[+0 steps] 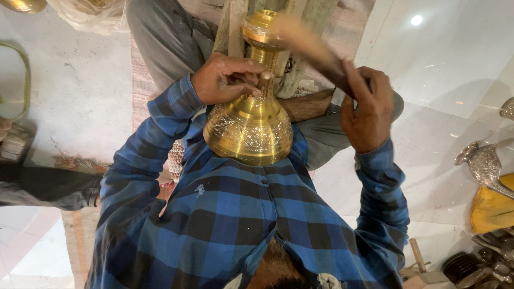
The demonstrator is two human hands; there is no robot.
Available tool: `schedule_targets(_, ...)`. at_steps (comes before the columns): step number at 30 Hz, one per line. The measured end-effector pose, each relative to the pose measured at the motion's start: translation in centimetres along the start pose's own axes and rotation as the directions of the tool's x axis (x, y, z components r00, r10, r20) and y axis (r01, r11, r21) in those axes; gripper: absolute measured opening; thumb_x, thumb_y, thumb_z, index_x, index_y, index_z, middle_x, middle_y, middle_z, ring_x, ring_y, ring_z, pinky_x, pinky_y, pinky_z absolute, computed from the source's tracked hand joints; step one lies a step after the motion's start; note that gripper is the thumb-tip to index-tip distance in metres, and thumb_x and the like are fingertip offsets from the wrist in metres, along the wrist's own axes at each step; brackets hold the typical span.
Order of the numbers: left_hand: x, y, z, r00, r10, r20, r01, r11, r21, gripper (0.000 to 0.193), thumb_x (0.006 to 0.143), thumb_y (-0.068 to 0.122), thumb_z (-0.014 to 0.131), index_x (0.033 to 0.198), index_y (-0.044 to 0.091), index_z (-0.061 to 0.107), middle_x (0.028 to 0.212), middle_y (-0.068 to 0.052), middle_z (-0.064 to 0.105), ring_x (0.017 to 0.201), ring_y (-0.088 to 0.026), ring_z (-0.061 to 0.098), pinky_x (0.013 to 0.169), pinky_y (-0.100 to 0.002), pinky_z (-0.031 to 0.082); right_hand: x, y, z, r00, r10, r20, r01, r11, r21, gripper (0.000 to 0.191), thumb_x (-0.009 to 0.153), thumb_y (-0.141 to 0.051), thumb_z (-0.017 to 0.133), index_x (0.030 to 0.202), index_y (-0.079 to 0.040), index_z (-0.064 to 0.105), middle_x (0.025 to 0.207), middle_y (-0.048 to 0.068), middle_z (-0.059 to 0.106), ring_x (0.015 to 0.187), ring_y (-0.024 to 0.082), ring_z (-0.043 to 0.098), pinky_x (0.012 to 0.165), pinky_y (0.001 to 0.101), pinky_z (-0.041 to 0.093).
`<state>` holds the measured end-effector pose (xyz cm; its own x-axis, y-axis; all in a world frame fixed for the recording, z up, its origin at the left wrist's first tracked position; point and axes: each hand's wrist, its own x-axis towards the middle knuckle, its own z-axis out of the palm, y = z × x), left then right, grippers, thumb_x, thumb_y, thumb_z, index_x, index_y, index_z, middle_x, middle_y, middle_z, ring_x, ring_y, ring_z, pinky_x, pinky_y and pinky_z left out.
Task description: The person sits cross-legged on the floor with a brass vase held upright against their body. They hold a small chisel against the vase's surface and strike it with a wooden mallet, working repeatedly around the neck and body to cut decorative patterns into the brass, repositioning the chisel between strikes.
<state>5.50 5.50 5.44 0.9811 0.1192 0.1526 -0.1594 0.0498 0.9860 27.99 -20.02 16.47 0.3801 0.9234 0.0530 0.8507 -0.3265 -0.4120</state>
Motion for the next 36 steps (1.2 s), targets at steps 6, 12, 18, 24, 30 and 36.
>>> schedule_targets(6,-0.1,-0.2,0.5,0.999,0.034,-0.028,-0.033,0.998,0.044,0.044,0.096,-0.008,0.071,0.138,-0.001,0.061,0.116,-0.013,0.075,0.108,-0.022,0.077,0.096,-0.033,0.065,1.2,-1.3,-2.2,0.996,0.075,-0.046,-0.059,0.957,0.285,0.066,0.094,0.014,0.057,0.155,-0.008,0.049,0.128,0.016,0.058,0.113,0.025,0.062,0.097,0.0355,0.056)
schedule_targets(12,-1.2,-0.1,0.6,0.998,-0.061,-0.023,0.063,0.99,0.124,0.04,0.093,-0.014,0.066,0.132,-0.002,0.065,0.111,-0.017,0.077,0.105,-0.022,0.077,0.083,-0.029,0.066,3.1,-2.4,-2.7,0.977,-0.193,0.086,0.209,0.943,-0.26,0.059,0.097,0.011,0.069,0.145,-0.023,0.067,0.121,0.007,0.065,0.104,0.026,0.061,0.091,0.0429,0.052)
schedule_targets(18,-1.7,-0.4,2.0,0.984,0.004,-0.179,-0.011,0.999,-0.034,0.029,0.1,-0.014,0.067,0.124,0.002,0.066,0.11,-0.014,0.072,0.11,-0.021,0.078,0.098,-0.03,0.067,3.9,-2.8,-2.8,0.965,-0.233,0.117,0.252,0.947,-0.198,0.052,0.103,0.008,0.064,0.145,-0.022,0.068,0.116,0.008,0.065,0.106,0.024,0.058,0.092,0.0379,0.045)
schedule_targets(24,-1.9,-0.1,3.0,0.958,0.015,-0.286,-0.007,1.0,0.03,0.041,0.094,-0.013,0.068,0.134,-0.005,0.06,0.124,-0.02,0.069,0.107,-0.021,0.074,0.095,-0.03,0.066,3.7,-3.7,-3.0,1.0,0.025,-0.008,-0.02,0.916,0.401,0.063,0.096,0.008,0.055,0.152,-0.021,0.053,0.127,0.007,0.055,0.118,0.022,0.059,0.098,0.0354,0.052)
schedule_targets(30,-1.6,0.6,2.3,0.986,0.015,-0.168,0.013,0.986,0.169,0.033,0.098,-0.008,0.077,0.128,0.001,0.067,0.11,-0.014,0.076,0.101,-0.02,0.079,0.092,-0.03,0.066,3.4,-4.2,-3.6,0.992,-0.115,-0.049,0.12,0.985,0.126,0.06,0.092,0.014,0.067,0.147,-0.009,0.064,0.126,0.014,0.06,0.115,0.029,0.058,0.097,0.0396,0.052)
schedule_targets(36,-1.5,0.3,2.0,0.991,0.047,-0.126,-0.045,0.999,0.02,0.04,0.096,-0.012,0.061,0.135,-0.004,0.061,0.127,-0.022,0.071,0.11,-0.027,0.075,0.093,-0.032,0.066,1.1,-3.6,-0.8,0.992,-0.102,0.076,0.118,0.957,-0.265,0.068,0.083,0.016,0.069,0.144,-0.015,0.066,0.114,0.01,0.066,0.1,0.029,0.061,0.086,0.0449,0.049)
